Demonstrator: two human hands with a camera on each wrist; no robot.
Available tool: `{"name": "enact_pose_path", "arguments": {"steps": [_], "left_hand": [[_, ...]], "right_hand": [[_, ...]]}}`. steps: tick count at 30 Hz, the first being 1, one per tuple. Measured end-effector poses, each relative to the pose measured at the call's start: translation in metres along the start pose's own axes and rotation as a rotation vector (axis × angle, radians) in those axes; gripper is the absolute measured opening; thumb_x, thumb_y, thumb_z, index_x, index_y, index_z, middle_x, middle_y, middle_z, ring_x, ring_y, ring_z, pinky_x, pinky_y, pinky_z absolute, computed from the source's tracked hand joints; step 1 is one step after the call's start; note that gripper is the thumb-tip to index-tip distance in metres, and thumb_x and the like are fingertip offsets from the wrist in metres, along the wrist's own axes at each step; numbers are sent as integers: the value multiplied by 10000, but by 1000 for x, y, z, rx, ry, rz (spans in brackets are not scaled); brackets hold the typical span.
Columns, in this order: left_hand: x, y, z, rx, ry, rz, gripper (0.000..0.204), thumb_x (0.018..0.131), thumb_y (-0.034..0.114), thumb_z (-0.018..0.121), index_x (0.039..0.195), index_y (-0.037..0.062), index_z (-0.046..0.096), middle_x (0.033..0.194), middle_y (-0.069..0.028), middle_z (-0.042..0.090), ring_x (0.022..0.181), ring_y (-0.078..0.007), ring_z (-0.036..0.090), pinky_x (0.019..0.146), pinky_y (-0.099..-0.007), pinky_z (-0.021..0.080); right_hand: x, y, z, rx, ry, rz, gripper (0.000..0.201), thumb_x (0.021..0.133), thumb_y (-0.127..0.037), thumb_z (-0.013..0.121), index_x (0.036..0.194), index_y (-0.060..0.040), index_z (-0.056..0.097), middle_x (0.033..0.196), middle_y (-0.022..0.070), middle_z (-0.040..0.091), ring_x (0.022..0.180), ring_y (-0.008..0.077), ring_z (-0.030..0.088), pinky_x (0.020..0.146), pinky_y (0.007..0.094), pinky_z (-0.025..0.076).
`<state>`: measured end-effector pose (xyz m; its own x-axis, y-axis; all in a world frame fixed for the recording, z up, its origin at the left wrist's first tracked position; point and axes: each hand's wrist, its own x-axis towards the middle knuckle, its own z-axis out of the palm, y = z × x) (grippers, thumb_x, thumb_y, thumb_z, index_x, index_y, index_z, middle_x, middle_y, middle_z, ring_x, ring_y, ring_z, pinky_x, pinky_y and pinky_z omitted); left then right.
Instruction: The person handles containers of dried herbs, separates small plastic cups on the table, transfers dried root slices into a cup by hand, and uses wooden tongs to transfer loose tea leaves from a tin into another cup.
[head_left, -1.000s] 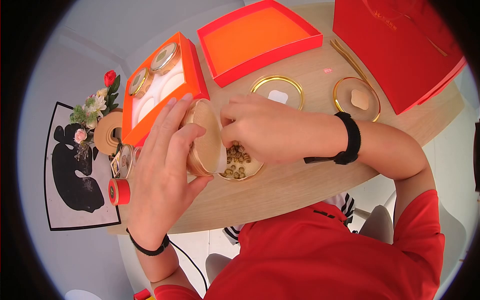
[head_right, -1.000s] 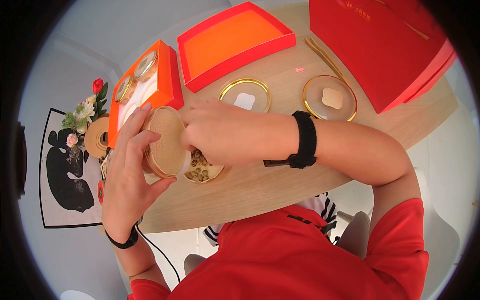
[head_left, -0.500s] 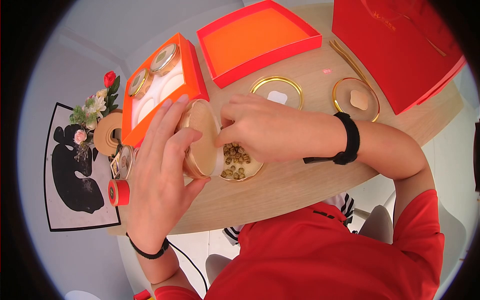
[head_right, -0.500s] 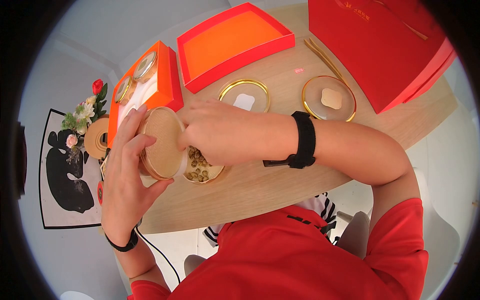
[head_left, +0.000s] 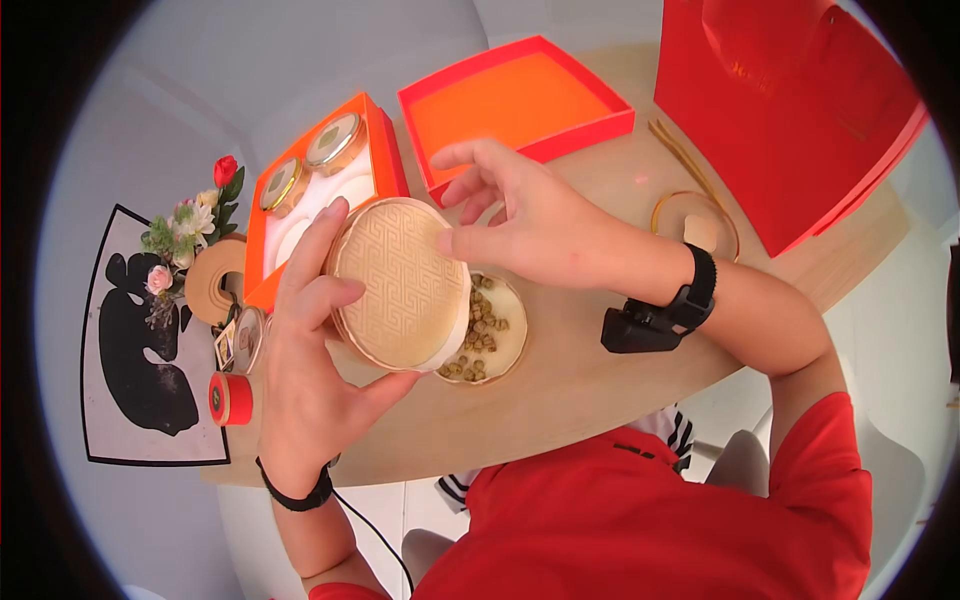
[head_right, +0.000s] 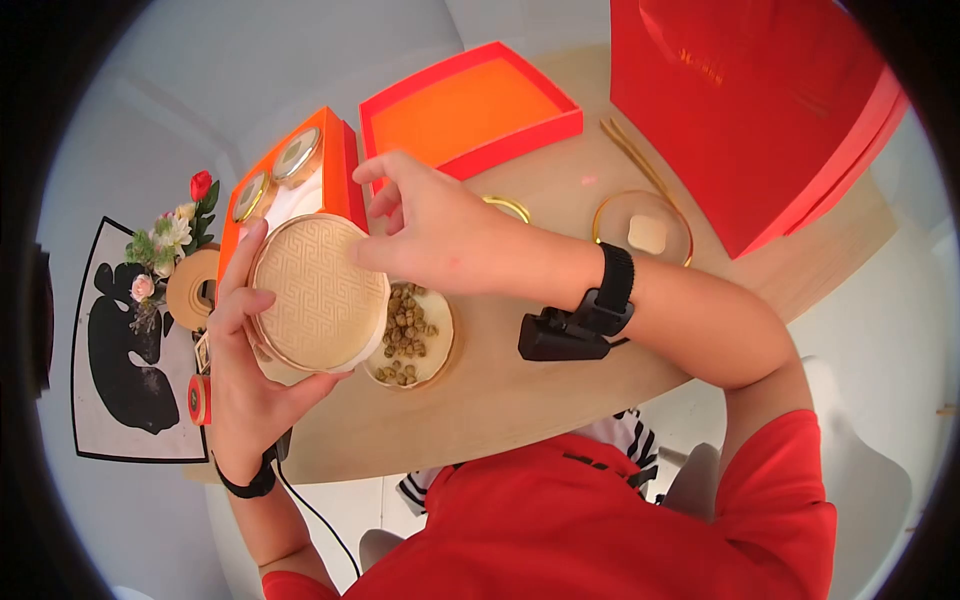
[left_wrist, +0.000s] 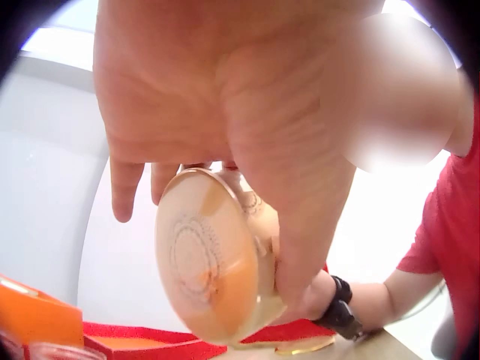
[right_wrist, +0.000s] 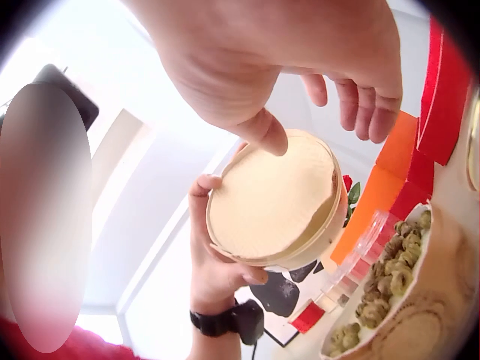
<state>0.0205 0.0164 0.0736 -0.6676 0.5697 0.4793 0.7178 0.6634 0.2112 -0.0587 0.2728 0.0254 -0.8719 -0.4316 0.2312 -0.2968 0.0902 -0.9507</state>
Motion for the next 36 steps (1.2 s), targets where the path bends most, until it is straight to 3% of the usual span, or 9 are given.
{"name": "enact_pose_path", "arguments": {"steps": [2, 5, 9, 12, 16, 19, 20, 26, 36], "left_hand": [[0, -7, 3, -48, 47, 33, 884, 691, 124, 1015, 1332, 156, 407, 1713, -331, 313, 1511, -498, 478, 1142, -538, 535], [0, -13, 14, -258, 115, 35, 893, 690, 157, 1025, 1331, 174, 405, 1726, -331, 280, 1541, -494, 434, 1186, -562, 497], [9, -20, 30, -432, 144, 172, 959, 702, 199, 1027, 1423, 190, 395, 1735, -329, 258, 1566, -491, 393, 1208, -572, 477], [25, -12, 29, -203, 267, 197, 1270, 730, 301, 1017, 1695, 192, 198, 1770, -286, 199, 1574, -455, 390, 1223, -567, 459], [44, 1, 31, -509, 227, 93, 1345, 747, 300, 1006, 1726, 69, 113, 1745, -213, 288, 1562, -371, 423, 1245, -527, 437], [64, 16, 37, -863, 182, -114, 1281, 772, 231, 978, 1724, 71, 136, 1689, -205, 373, 1545, -349, 446, 1241, -508, 444], [70, 21, 37, -910, 190, -130, 1172, 814, 93, 899, 1723, 64, 159, 1648, -198, 422, 1530, -330, 465, 1240, -489, 445], [104, 45, 34, -1069, 33, -36, 1077, 813, -94, 778, 1715, 58, 211, 1653, -204, 414, 1526, -308, 474, 1241, -461, 450], [120, 71, 66, -820, -28, 184, 995, 820, -103, 807, 1680, 67, 336, 1637, -140, 457, 1452, -272, 559, 1204, -423, 500]], "right_hand": [[7, 3, -8, 162, -185, 106, 817, 957, -333, 806, 1592, 23, 437, 1482, 187, 593, 1238, 216, 643, 992, 389, 551], [8, -1, -14, 371, -391, 109, 877, 948, -357, 837, 1623, 22, 424, 1490, 162, 595, 1290, 214, 614, 1047, 382, 538], [-1, -17, -16, 493, -423, 111, 806, 965, -346, 831, 1583, 24, 469, 1463, 126, 627, 1276, 209, 635, 1047, 366, 543], [-8, -28, -22, 444, -297, 120, 728, 997, -315, 807, 1551, 37, 493, 1392, 114, 679, 1222, 190, 669, 1032, 354, 551], [-21, -45, -34, 233, 33, 8, 579, 1005, -243, 814, 1429, 48, 549, 1283, 104, 716, 1177, 149, 685, 1001, 315, 566], [-34, -54, -42, 187, 169, -40, 507, 999, -193, 823, 1366, 42, 564, 1261, 101, 710, 1185, 137, 679, 999, 302, 570], [-38, -57, -45, 158, 216, -63, 476, 996, -166, 824, 1341, 36, 567, 1254, 94, 705, 1188, 133, 676, 999, 297, 572], [-77, -71, -67, 143, 355, -169, 493, 1000, -150, 821, 1368, 35, 550, 1284, 84, 692, 1193, 132, 674, 1018, 306, 570], [-135, -81, -106, -7, 387, -56, 510, 990, -157, 835, 1377, 40, 568, 1273, 85, 716, 1171, 130, 690, 1021, 313, 572]]}}
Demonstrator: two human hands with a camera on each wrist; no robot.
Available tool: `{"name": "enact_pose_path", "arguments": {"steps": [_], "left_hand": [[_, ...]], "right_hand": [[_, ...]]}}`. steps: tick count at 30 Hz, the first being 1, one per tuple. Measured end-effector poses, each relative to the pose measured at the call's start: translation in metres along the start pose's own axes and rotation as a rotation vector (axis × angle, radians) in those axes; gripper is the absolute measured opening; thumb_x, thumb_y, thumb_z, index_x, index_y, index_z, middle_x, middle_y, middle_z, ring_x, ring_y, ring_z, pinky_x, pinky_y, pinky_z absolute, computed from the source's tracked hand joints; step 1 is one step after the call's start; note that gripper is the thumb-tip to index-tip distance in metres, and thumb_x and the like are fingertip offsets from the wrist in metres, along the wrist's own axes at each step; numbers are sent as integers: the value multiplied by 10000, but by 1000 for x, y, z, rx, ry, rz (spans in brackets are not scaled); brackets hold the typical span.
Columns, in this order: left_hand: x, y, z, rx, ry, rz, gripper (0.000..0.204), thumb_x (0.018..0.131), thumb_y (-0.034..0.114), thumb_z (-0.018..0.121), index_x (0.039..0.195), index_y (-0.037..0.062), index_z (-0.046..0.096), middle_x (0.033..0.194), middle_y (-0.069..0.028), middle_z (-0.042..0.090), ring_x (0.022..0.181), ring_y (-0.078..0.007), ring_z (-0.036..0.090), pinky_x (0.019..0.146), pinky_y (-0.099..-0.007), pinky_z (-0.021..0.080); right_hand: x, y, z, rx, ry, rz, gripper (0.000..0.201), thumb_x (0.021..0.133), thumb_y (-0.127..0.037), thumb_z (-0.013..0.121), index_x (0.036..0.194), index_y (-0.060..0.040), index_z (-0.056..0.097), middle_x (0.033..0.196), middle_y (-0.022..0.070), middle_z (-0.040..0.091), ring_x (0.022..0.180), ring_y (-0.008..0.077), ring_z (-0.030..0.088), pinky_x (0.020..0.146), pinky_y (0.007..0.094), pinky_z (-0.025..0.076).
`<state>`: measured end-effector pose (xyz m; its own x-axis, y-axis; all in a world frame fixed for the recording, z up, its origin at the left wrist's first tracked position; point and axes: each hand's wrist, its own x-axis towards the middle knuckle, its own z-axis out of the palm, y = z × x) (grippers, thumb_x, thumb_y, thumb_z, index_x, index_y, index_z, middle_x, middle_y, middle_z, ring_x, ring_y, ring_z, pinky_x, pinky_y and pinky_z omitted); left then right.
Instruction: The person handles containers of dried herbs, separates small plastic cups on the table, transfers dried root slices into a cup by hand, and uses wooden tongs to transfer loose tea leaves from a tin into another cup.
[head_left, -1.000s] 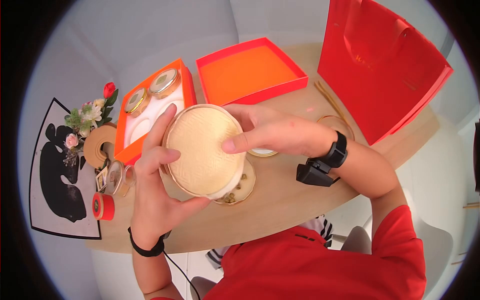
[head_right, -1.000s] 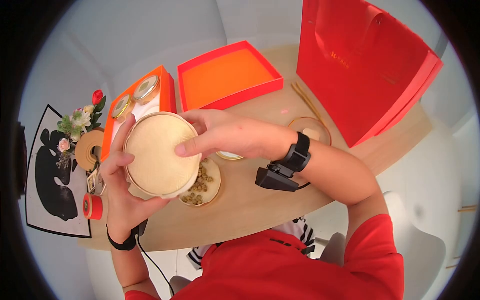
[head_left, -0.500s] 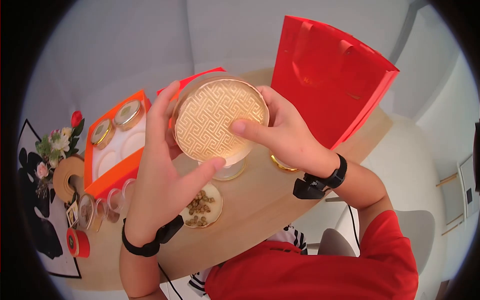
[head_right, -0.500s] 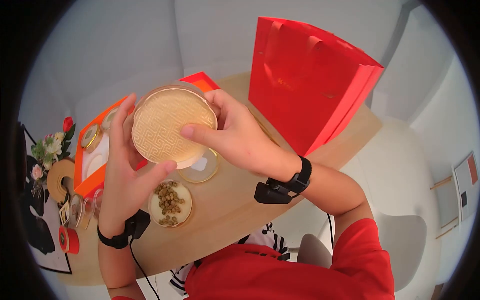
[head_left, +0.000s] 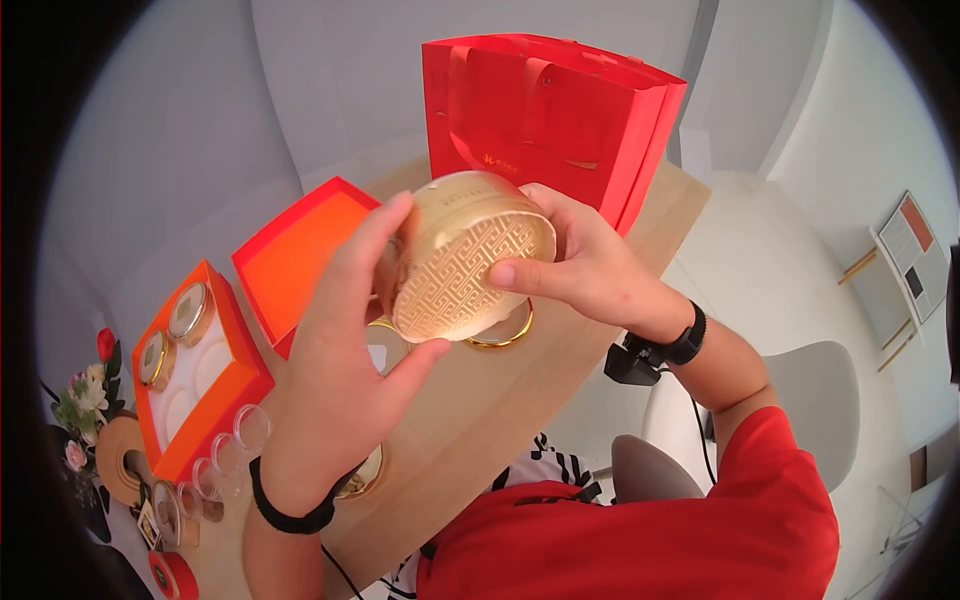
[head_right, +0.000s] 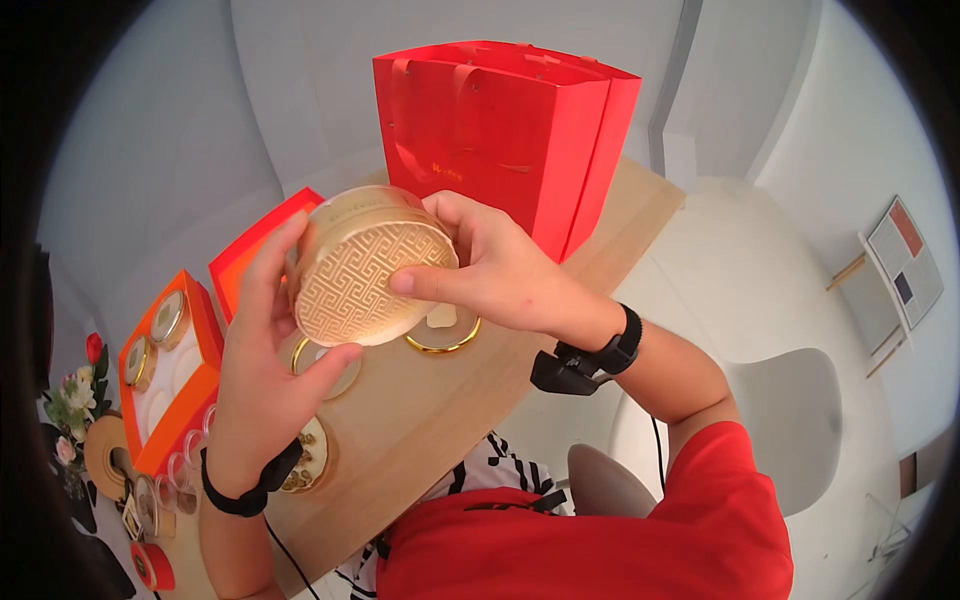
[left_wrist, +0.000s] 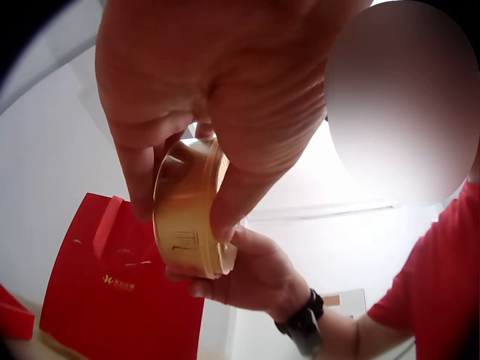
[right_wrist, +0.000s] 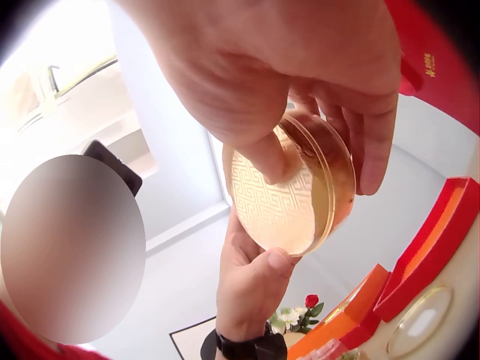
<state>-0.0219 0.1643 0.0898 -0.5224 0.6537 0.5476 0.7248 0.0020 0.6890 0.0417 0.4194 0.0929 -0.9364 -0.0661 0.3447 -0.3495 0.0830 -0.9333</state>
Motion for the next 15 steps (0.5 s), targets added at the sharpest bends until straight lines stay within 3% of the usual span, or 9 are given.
{"name": "enact_pose_path", "arguments": {"steps": [10, 12, 15], "left_hand": [[11, 6, 4, 340, -53, 182, 925, 844, -73, 802, 1660, 52, 387, 1587, -136, 517, 1403, -268, 586, 1158, -403, 534], [13, 8, 7, 344, -13, 245, 864, 849, -83, 793, 1620, 49, 426, 1501, -206, 573, 1333, -386, 624, 1063, -435, 546], [14, 5, 10, 313, -20, 242, 852, 849, -88, 789, 1613, 39, 433, 1504, -216, 572, 1341, -398, 619, 1066, -442, 548]], "right_hand": [[0, 11, -17, 41, -60, -13, 457, 1001, -207, 833, 1346, 22, 638, 1234, 58, 741, 1148, 118, 688, 1012, 324, 573], [1, 12, -20, 65, -65, -6, 457, 1001, -216, 835, 1340, 21, 643, 1233, 57, 741, 1142, 116, 687, 1009, 323, 573], [1, 15, -22, 89, -56, -2, 420, 995, -233, 844, 1283, 14, 663, 1208, 53, 740, 1119, 109, 684, 992, 319, 571]]}}
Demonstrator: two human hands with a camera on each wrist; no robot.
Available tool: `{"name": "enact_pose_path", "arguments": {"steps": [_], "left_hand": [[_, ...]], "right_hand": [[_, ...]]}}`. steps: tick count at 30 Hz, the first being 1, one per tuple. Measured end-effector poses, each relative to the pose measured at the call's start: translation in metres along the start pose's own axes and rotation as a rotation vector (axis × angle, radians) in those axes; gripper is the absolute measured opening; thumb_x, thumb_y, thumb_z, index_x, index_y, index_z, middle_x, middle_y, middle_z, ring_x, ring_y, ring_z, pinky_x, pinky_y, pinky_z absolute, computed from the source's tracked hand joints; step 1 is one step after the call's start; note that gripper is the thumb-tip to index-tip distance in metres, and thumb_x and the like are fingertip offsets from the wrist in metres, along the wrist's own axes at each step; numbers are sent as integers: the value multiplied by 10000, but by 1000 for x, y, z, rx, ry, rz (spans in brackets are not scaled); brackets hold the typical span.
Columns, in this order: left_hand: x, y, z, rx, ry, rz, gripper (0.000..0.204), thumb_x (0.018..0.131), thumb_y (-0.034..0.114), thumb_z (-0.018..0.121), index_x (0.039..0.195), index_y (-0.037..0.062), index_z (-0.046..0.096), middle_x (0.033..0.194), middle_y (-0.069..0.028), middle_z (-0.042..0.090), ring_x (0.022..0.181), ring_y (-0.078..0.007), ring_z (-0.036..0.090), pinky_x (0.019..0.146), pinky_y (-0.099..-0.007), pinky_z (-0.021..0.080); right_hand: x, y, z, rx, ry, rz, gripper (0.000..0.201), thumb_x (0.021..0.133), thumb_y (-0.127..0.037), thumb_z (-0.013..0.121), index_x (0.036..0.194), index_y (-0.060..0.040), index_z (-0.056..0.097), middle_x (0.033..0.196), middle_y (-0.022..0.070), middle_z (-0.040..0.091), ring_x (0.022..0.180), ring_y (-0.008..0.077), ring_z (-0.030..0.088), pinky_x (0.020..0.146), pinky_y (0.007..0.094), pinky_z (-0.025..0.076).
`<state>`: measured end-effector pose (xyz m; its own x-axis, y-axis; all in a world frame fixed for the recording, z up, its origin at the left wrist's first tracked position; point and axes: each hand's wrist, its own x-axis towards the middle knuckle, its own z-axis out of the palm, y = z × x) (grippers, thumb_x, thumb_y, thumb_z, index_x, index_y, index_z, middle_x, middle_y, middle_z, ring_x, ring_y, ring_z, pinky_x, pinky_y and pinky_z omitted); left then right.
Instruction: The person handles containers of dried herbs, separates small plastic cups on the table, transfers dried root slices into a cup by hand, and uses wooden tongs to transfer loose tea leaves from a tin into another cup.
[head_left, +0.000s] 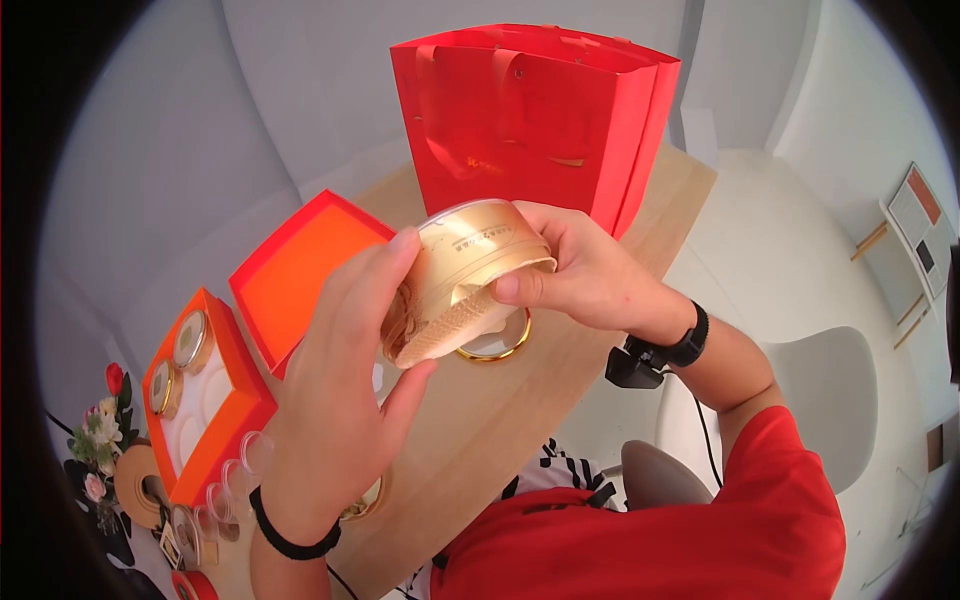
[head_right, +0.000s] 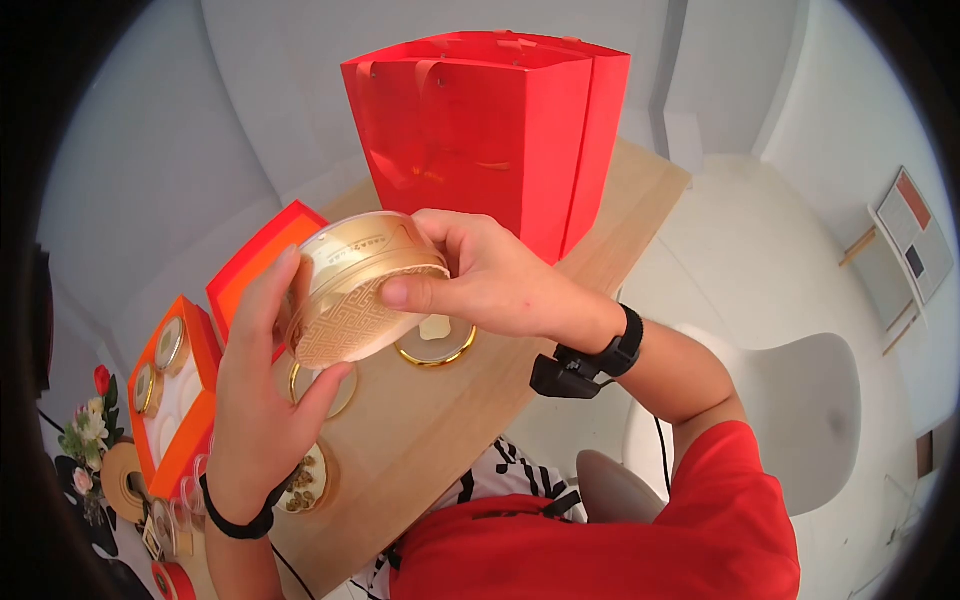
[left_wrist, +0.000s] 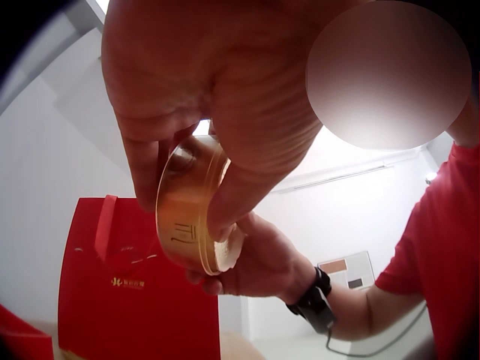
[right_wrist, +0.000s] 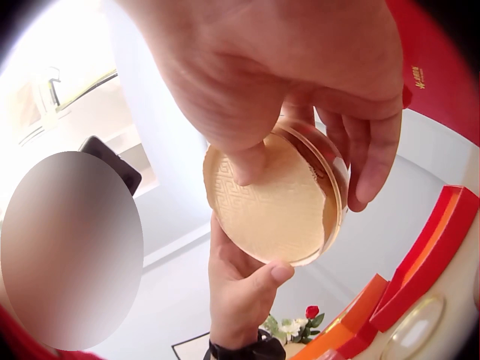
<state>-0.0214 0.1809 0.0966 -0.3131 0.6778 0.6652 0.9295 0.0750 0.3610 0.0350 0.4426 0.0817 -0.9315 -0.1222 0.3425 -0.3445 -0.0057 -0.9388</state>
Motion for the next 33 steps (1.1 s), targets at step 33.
{"name": "enact_pose_path", "arguments": {"steps": [33], "left_hand": [[8, 13, 18, 121, 98, -51, 862, 844, -122, 774, 1618, -12, 410, 1530, -221, 555, 1325, -373, 620, 1074, -416, 531]], "right_hand": [[-12, 20, 5, 151, -47, 224, 479, 1048, -136, 724, 1445, 14, 501, 1226, 94, 721, 988, 146, 739, 847, 315, 623]]}}
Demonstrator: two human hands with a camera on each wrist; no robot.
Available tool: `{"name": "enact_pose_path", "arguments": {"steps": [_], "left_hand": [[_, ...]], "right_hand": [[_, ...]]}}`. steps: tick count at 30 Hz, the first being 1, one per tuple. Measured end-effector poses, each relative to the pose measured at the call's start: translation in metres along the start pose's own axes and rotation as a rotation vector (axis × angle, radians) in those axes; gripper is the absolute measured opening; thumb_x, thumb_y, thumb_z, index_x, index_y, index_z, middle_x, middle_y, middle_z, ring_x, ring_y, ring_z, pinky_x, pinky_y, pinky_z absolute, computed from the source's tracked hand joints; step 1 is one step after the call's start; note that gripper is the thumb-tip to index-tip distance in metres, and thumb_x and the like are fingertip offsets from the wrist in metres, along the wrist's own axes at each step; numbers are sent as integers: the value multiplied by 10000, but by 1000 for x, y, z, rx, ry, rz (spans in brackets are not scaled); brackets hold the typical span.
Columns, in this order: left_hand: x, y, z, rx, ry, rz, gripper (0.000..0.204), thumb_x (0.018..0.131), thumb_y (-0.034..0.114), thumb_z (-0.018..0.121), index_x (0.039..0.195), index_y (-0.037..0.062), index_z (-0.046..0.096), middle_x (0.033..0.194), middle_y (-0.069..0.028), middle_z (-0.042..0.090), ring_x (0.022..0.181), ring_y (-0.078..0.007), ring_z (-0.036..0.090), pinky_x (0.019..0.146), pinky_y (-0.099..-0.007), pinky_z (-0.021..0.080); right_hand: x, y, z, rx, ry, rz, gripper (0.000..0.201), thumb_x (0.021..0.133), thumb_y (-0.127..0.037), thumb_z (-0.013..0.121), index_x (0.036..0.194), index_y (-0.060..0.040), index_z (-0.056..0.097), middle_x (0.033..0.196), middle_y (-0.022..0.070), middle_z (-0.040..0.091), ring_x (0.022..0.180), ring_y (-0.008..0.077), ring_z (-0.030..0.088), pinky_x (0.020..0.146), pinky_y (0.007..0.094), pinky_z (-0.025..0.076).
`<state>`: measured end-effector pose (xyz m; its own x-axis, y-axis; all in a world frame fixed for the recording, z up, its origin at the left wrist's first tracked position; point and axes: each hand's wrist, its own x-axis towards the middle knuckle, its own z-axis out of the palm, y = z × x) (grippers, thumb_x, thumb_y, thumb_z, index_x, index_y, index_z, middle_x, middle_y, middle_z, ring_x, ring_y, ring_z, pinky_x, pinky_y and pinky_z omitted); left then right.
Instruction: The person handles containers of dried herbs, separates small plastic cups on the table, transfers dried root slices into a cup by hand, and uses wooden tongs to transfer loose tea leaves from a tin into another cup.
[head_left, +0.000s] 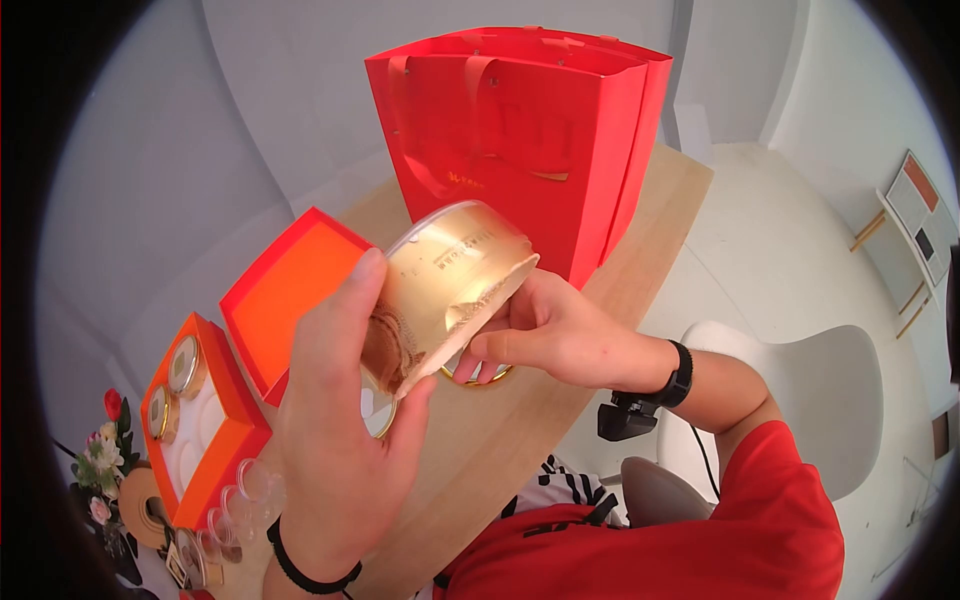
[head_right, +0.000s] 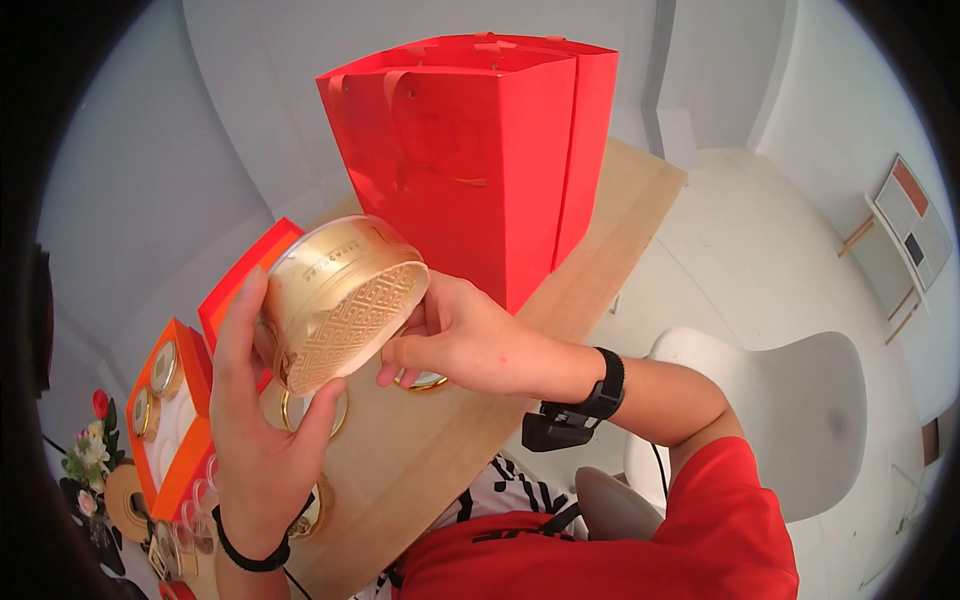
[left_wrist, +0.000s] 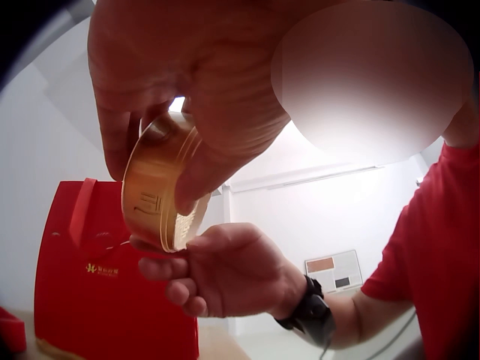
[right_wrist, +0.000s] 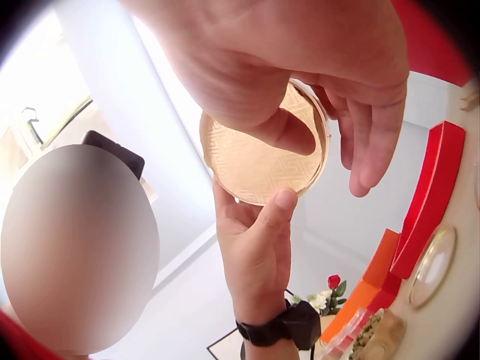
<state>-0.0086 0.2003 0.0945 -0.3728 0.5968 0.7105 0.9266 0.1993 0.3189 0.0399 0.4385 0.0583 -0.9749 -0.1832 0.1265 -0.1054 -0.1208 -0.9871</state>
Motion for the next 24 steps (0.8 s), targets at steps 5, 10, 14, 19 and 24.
{"name": "enact_pose_path", "arguments": {"steps": [5, 10, 14, 19, 24], "left_hand": [[-2, -7, -3, -130, 18, -169, 923, 832, -114, 783, 1651, 7, 376, 1557, -201, 541, 1351, -317, 619, 1079, -398, 538], [-1, -12, -22, -565, 68, -474, 1030, 825, -96, 766, 1703, 15, 238, 1590, -197, 494, 1468, -302, 539, 1217, -429, 481], [-11, -36, -42, -628, 92, -475, 1013, 874, -28, 807, 1703, 1, 225, 1601, -199, 490, 1506, -307, 499, 1230, -436, 462], [-40, -45, -69, -577, 176, -599, 976, 889, 18, 823, 1689, 11, 264, 1512, -186, 562, 1353, -271, 610, 1115, -400, 542], [-81, -48, -106, -488, 257, -688, 775, 948, 91, 782, 1629, 18, 421, 1437, -144, 604, 1241, -228, 638, 1048, -354, 546]], "right_hand": [[4, -1, 8, -26, 111, -79, 556, 1041, -138, 737, 1500, 31, 472, 1202, 91, 719, 993, 147, 734, 816, 300, 614], [22, -14, 12, -22, 77, -140, 596, 1034, -187, 759, 1504, 54, 482, 1180, 96, 723, 936, 133, 730, 766, 282, 600], [49, -23, 26, -56, 23, -87, 565, 1038, -260, 761, 1427, 88, 544, 1080, 89, 738, 872, 137, 734, 737, 284, 604], [87, -10, 39, 105, 4, 48, 453, 1040, -315, 750, 1282, 53, 644, 1015, 92, 748, 834, 145, 740, 767, 279, 615], [126, 10, 33, 87, 40, 221, 395, 1050, -334, 728, 1165, 41, 682, 976, 105, 730, 825, 196, 741, 799, 325, 629]]}}
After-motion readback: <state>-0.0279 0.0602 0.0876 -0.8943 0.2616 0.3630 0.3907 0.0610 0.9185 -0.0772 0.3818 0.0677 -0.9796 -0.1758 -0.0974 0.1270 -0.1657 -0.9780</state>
